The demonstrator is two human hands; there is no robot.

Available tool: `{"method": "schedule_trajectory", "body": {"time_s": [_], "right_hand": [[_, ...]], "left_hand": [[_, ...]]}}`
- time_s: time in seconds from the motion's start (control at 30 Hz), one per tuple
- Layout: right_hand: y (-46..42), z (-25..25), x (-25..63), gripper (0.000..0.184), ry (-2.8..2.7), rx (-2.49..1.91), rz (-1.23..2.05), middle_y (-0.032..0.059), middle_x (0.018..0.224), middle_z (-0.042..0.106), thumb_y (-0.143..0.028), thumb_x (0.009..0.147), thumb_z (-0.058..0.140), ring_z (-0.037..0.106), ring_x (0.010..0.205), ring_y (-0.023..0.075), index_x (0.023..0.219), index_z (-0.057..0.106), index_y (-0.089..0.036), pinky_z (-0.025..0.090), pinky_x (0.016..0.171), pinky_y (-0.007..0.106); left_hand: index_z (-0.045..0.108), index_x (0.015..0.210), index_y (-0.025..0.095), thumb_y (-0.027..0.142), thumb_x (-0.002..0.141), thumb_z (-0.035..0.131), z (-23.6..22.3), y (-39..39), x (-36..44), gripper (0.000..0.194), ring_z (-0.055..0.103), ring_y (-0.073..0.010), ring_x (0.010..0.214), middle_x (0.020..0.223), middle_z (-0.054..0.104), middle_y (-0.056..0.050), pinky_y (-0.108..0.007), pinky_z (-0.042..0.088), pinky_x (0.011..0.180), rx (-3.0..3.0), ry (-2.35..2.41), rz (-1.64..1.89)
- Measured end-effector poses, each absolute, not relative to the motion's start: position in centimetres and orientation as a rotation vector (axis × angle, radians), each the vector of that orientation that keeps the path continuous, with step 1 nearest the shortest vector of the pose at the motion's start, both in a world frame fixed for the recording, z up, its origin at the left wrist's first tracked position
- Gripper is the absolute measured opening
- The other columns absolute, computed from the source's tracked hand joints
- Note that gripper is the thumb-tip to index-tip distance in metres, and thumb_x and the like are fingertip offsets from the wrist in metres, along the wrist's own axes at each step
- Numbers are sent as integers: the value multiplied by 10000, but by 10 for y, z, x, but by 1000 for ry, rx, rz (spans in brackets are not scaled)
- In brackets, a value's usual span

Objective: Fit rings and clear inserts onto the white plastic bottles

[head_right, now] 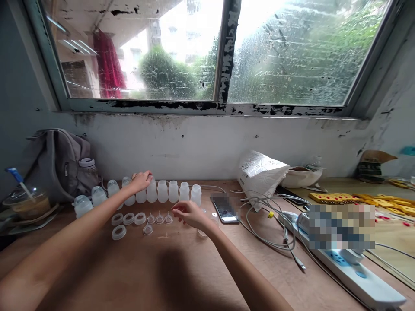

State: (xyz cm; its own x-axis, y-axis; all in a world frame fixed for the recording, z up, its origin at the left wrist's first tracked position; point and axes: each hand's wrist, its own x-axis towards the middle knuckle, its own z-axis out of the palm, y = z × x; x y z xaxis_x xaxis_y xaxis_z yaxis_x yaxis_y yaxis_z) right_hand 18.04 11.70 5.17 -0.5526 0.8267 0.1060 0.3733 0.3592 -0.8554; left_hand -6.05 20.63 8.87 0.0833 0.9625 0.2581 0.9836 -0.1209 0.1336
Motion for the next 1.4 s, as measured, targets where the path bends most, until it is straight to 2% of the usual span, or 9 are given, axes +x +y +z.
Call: {"method": "schedule_trajectory", "body": {"time_s": [0.2,0.33,0.53,0.67,0.8,0.93,1.13,1.27,1.4], "right_hand": [[116,41,171,312,-2119,-1094,1002,38,714,593,-405,781,447,526,550,99,874,596,-148,428,456,208],[117,22,161,247,-2133,-1143,687,52,745,611,-324,791,439,552,653,141,864,600,-152,449,581,262],[123,-24,152,278,-2142,-1188,417,94,940,583,-234,791,420,543,854,189,1038,523,-157,433,759,312],[120,-38,148,337,-2187,-1158,341,113,1083,530,-233,784,447,461,1024,217,1112,466,-160,361,882,335],[119,-40,147,262,-2192,-1172,342,86,973,568,-241,784,458,492,938,203,1038,470,-177,391,808,318],[124,-41,149,156,-2161,-1234,270,55,874,576,-210,789,443,516,818,173,936,482,-176,399,722,280],[126,-39,148,146,-2221,-1291,156,55,843,585,-200,801,429,521,779,166,925,498,-166,376,686,259],[123,-36,147,146,-2269,-1292,8,65,878,589,-198,804,430,511,816,190,924,510,-174,356,690,277],[120,-35,147,140,-2268,-1247,-75,66,875,580,-179,796,437,499,814,193,910,518,-181,348,695,283]], "left_hand": [[441,1111,191,343,828,274,86,205,-62,362,395,-227,1124,1149,525,-95,-384,244,921,-2246,-2006,-469],[372,1190,173,360,814,317,83,185,-62,423,286,-241,1194,1276,396,-105,-382,204,951,-2139,-1920,-549],[513,936,188,426,772,354,59,108,-80,330,456,-268,992,1002,547,-116,-380,346,803,-2097,-1999,-355],[509,934,181,484,698,421,50,74,-100,394,494,-296,960,1006,549,-134,-367,397,718,-2236,-2222,19],[499,943,185,478,643,480,55,70,-107,420,520,-302,943,1027,560,-132,-358,398,717,-2349,-2266,281],[489,936,184,435,624,493,52,77,-110,401,523,-306,933,1050,550,-128,-363,407,697,-2412,-2226,328],[478,888,182,406,666,425,45,80,-116,319,539,-283,878,994,554,-116,-353,406,672,-2437,-2193,221],[475,900,207,435,692,391,62,79,-100,320,542,-241,837,967,557,-71,-320,397,667,-2531,-2116,44],[481,908,233,468,668,435,80,83,-64,339,521,-220,845,942,552,-32,-289,386,663,-2678,-1993,-57]]}}
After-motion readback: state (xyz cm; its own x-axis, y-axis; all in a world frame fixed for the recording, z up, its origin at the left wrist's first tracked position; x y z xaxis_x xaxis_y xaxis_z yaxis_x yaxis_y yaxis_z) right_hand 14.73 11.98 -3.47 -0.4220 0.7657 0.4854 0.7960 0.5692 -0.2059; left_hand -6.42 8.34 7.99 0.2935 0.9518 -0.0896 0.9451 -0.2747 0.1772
